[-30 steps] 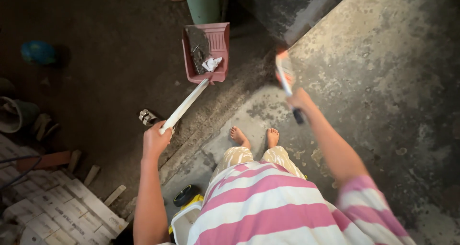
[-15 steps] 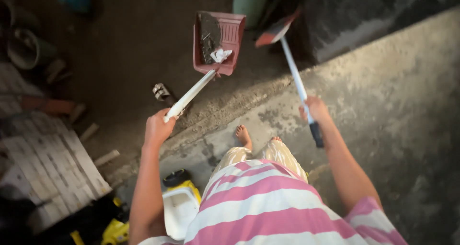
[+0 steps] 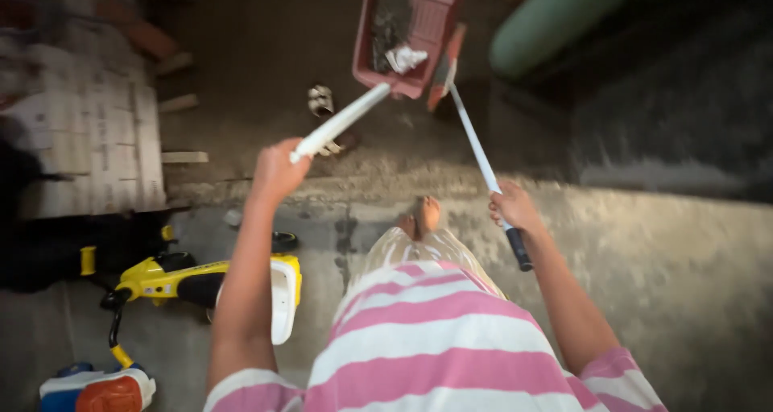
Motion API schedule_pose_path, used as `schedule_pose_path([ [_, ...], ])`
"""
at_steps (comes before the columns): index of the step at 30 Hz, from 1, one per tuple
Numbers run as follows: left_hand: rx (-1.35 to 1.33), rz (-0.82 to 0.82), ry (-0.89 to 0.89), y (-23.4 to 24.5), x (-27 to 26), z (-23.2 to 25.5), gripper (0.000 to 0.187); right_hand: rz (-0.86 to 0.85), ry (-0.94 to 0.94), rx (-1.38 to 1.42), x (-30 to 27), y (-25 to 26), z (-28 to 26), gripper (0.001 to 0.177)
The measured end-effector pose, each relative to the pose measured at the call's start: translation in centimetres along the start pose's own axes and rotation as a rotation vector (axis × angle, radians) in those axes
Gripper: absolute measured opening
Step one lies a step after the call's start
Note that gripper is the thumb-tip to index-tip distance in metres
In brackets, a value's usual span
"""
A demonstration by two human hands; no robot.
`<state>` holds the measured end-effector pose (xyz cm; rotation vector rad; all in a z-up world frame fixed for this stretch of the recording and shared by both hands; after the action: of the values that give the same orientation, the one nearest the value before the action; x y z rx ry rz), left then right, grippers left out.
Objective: Sweeping dirt and debris into a dustpan in an outdoor/garage area.
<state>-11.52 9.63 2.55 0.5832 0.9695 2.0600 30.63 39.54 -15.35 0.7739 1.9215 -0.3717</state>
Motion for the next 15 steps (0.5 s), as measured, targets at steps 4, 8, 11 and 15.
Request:
schedule_pose_path([
  [4, 0.005, 0.078, 0.044, 2.2, -1.9, -2.5, 0.036, -0.057, -0.017, -0.085, 4.7, -1.4, -4.3, 0.045],
  [8, -0.022, 0.159, 0.153, 4.5, -6.2, -5.0, 0.034, -0.270, 0.026, -0.145, 3.5, -9.9, -9.4, 0.059],
  [11, -0.004, 0.224, 0.206, 7.5, -7.9, -8.4, 0.034, -0.295, -0.026, -0.302, 2.8, -17.9, -13.5, 0.059],
  [15, -0.006, 0.220, 0.334, 11.2, -12.4, -13.6, 0.036, -0.334, 0.074, -0.586, 5.2, -28.9, -14.4, 0.049],
])
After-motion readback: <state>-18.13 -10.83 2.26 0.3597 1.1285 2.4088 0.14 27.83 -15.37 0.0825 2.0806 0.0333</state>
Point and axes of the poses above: each hand's wrist, its own x-axis towards the middle knuckle, its own y-axis out of the back of the hand, z = x × y, the point moved 9 cm from there along x, towards the middle knuckle, and after that the axes turned 15 degrees about -y, right-handed, at the moved point
